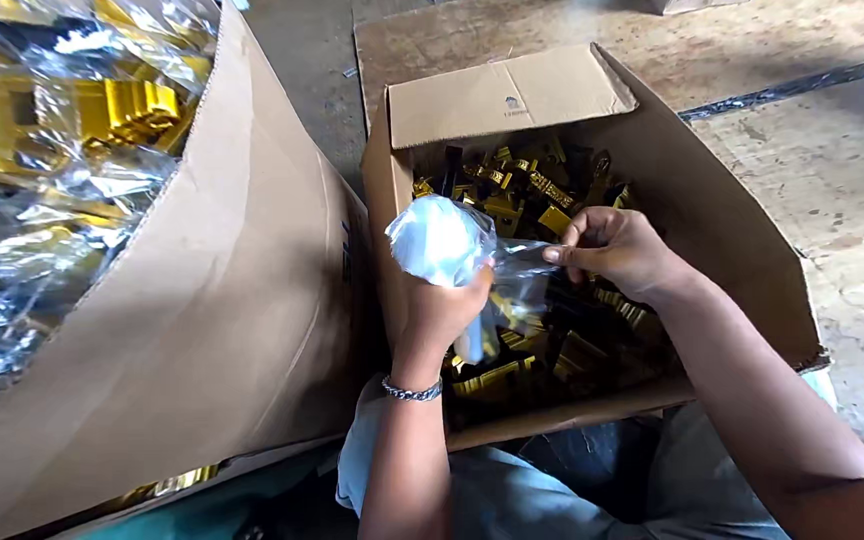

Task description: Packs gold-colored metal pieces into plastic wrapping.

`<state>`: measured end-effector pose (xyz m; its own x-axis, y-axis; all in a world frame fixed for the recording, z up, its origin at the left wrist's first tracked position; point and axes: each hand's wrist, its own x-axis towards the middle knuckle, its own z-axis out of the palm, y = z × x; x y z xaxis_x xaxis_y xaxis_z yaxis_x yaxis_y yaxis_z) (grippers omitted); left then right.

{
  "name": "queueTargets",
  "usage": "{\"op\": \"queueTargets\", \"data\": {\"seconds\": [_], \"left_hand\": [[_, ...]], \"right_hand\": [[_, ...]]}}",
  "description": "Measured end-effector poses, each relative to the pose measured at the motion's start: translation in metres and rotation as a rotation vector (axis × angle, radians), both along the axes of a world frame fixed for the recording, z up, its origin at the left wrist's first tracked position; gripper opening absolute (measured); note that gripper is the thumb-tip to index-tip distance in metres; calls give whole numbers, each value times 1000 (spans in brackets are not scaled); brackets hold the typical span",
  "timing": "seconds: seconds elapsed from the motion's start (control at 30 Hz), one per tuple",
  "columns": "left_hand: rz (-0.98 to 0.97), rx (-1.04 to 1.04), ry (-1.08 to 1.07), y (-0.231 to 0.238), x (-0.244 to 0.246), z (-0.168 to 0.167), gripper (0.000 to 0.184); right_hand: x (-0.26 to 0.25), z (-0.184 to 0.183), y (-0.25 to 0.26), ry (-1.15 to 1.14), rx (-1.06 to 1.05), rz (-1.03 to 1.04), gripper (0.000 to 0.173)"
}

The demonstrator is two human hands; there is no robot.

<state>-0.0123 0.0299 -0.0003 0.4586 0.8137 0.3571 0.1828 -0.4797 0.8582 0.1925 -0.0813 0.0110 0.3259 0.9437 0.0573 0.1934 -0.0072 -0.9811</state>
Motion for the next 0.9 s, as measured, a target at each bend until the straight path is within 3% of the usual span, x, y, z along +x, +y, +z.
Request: {"op": "queueTargets", "data": {"seconds": [0.03,0.13,0.23,0.3,0.37,0.43,0.5,0.6,0.67,0.7,0.77,0.87,0.9], "left_hand": [[97,45,58,4,-4,-2,48],[213,56,5,14,-9,-2,53],[198,115,-63,13,-6,0,54],[170,194,-71,12,-4,-2,55],[177,208,-58,11,-2,-2,54],[193,218,-39,13,0,-2,54],[208,220,-21,13,0,-4,53],[186,208,-35,11,1,-5,54],[166,197,-80,5,6,-2,53],[144,201,-116,4,9,-3,52],[94,207,-196,2,16,-8,49],[60,170,-235,-7,21,-12,47],[67,148,-219,-12,21,-11,46]], "right_hand": [[0,-9,3,9,-103,44,20],[-28,-42,19,-281,-512,407,48],[-76,-67,20,-519,-627,804,55],[-94,-67,15,-674,-654,902,58],[-93,-61,13,-718,-636,873,54],[-83,-45,10,-679,-646,806,65],[-64,-34,-3,-641,-617,653,64],[-18,-45,-43,-590,-253,125,35],[8,-47,-59,-428,5,-255,37],[11,-36,-60,-226,90,-377,38],[9,-7,-57,209,290,-424,27],[-9,11,-51,453,320,-227,50],[-19,11,-45,499,284,-184,51]]}}
